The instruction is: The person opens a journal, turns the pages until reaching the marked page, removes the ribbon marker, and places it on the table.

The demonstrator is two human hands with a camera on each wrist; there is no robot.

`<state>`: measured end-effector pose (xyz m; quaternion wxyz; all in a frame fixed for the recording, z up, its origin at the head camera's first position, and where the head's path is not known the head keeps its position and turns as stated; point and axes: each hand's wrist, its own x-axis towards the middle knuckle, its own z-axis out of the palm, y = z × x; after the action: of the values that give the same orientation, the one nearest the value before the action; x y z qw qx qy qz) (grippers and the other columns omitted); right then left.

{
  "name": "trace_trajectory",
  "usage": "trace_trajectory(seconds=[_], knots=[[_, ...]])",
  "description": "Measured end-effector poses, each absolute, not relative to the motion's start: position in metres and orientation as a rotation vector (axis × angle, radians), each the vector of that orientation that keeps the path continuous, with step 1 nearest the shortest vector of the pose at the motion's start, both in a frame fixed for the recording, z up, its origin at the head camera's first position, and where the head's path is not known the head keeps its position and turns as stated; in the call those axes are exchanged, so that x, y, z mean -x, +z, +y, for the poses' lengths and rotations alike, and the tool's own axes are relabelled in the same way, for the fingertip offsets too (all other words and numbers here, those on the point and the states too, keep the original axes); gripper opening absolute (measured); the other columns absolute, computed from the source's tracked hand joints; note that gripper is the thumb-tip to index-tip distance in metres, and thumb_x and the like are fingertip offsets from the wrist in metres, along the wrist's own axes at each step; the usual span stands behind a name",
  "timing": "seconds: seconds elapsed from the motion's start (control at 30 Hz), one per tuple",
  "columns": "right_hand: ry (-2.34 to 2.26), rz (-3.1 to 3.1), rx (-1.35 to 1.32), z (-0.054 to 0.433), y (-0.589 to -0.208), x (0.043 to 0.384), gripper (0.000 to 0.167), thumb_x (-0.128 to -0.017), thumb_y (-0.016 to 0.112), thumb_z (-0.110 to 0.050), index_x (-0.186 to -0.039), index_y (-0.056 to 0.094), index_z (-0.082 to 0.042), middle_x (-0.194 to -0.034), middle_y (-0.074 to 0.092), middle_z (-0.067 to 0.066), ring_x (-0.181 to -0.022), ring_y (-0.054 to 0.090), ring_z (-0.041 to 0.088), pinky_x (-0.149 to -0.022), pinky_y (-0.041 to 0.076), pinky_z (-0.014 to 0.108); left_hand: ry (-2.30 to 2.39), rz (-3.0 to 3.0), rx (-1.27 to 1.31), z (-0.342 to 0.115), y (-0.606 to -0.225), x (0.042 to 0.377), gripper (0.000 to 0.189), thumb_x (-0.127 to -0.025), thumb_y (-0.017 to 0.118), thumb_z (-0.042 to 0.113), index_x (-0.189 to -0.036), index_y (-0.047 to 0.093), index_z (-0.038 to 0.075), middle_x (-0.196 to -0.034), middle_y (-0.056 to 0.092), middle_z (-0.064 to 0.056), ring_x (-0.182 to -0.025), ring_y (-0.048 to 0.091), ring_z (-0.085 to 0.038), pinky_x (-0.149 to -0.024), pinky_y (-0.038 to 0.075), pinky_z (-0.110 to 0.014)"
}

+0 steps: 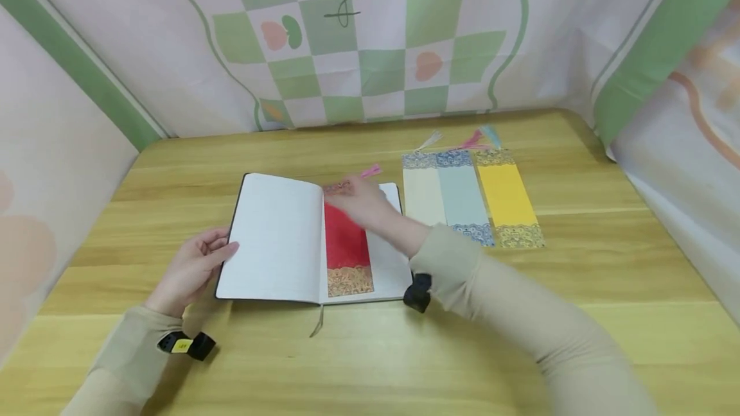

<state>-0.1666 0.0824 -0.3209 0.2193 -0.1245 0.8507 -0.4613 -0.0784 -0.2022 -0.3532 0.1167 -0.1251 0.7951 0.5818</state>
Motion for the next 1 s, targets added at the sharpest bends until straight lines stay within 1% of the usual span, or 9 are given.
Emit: trace_trajectory(seconds=[0.13, 0.23, 0.43, 0.53, 0.67, 0.77, 0.87, 0.93, 1.0], knots=[[-1.461, 1.984, 0.008, 0.109, -0.321, 0.182, 0.062, -0.099, 0.043, -0.03, -0.15, 0.017, -0.006, -0.155, 0.014, 0.021, -0.139, 0.019, 0.044, -0.106, 0.032, 0.057, 1.708, 2.32, 0.37, -0.204, -0.354, 0.078, 0.038, -0.096, 0.055, 0.015, -0.128, 0.047, -0.003, -0.092, 0.056, 0.004, -0.075, 0.051, -0.006, -0.062, 0.045, -0.02], [-1.514, 1.834, -0.064, 0.123, -0.325, 0.187, 0.061, -0.101, 0.036, -0.029, -0.151, 0.009, -0.006, -0.154, 0.007, 0.026, -0.14, 0.016, 0.045, -0.106, 0.032, 0.057, 1.706, 2.316, 0.379, -0.205, -0.354, 0.078, 0.039, -0.096, 0.055, 0.015, -0.129, 0.047, -0.003, -0.092, 0.056, 0.004, -0.076, 0.051, -0.005, -0.063, 0.045, -0.02], [-1.569, 1.719, -0.065, 0.13, -0.333, 0.189, 0.059, -0.102, 0.032, -0.026, -0.151, 0.008, -0.004, -0.153, 0.011, 0.029, -0.14, 0.02, 0.045, -0.104, 0.034, 0.057, 1.676, 2.325, 0.386, -0.204, -0.355, 0.08, 0.041, -0.096, 0.056, 0.018, -0.131, 0.046, -0.001, -0.1, 0.056, 0.0, -0.083, 0.051, -0.009, -0.067, 0.045, -0.02], [-1.595, 1.687, -0.055, 0.128, -0.336, 0.188, 0.06, -0.101, 0.033, -0.024, -0.151, 0.005, -0.003, -0.152, 0.013, 0.03, -0.139, 0.021, 0.045, -0.103, 0.036, 0.057, 1.678, 2.327, 0.375, -0.203, -0.355, 0.08, 0.04, -0.096, 0.056, 0.018, -0.13, 0.047, -0.001, -0.1, 0.056, -0.001, -0.082, 0.05, -0.011, -0.067, 0.045, -0.02], [-1.644, 1.621, -0.055, 0.121, -0.341, 0.186, 0.062, -0.102, 0.031, -0.02, -0.15, -0.003, -0.002, -0.152, 0.011, 0.031, -0.139, 0.021, 0.044, -0.106, 0.033, 0.055, 1.692, 2.321, 0.378, -0.202, -0.355, 0.08, 0.037, -0.096, 0.055, 0.016, -0.128, 0.048, -0.002, -0.096, 0.057, 0.0, -0.079, 0.05, -0.009, -0.064, 0.044, -0.02], [-1.674, 1.603, -0.081, 0.115, -0.344, 0.185, 0.062, -0.101, 0.033, -0.017, -0.149, -0.002, -0.001, -0.151, 0.017, 0.029, -0.137, 0.029, 0.039, -0.109, 0.032, 0.051, 1.698, 2.322, 0.372, -0.201, -0.354, 0.08, 0.037, -0.096, 0.055, 0.016, -0.128, 0.048, -0.003, -0.095, 0.057, 0.002, -0.078, 0.05, -0.008, -0.065, 0.044, -0.019], [-1.678, 1.626, -0.116, 0.111, -0.345, 0.184, 0.054, -0.1, 0.037, -0.015, -0.145, 0.012, -0.001, -0.136, 0.037, 0.023, -0.118, 0.048, 0.027, -0.105, 0.038, 0.044, 1.707, 2.323, 0.354, -0.201, -0.353, 0.08, 0.036, -0.097, 0.054, 0.015, -0.127, 0.048, -0.004, -0.093, 0.057, 0.004, -0.076, 0.049, -0.007, -0.063, 0.042, -0.02], [-1.664, 1.671, -0.123, 0.109, -0.347, 0.184, 0.053, -0.099, 0.04, -0.014, -0.144, 0.015, 0.0, -0.124, 0.044, 0.016, -0.105, 0.05, 0.019, -0.101, 0.041, 0.041, 1.702, 2.329, 0.342, -0.201, -0.353, 0.079, 0.036, -0.097, 0.054, 0.014, -0.127, 0.048, -0.004, -0.092, 0.057, 0.004, -0.076, 0.048, -0.007, -0.063, 0.042, -0.02], [-1.639, 1.735, -0.129, 0.105, -0.348, 0.181, 0.054, -0.098, 0.043, -0.013, -0.144, 0.019, 0.001, -0.122, 0.046, 0.015, -0.104, 0.05, 0.019, -0.1, 0.042, 0.039, 1.698, 2.332, 0.342, -0.201, -0.352, 0.08, 0.035, -0.097, 0.054, 0.014, -0.126, 0.049, -0.004, -0.091, 0.057, 0.004, -0.074, 0.048, -0.007, -0.061, 0.041, -0.02]])
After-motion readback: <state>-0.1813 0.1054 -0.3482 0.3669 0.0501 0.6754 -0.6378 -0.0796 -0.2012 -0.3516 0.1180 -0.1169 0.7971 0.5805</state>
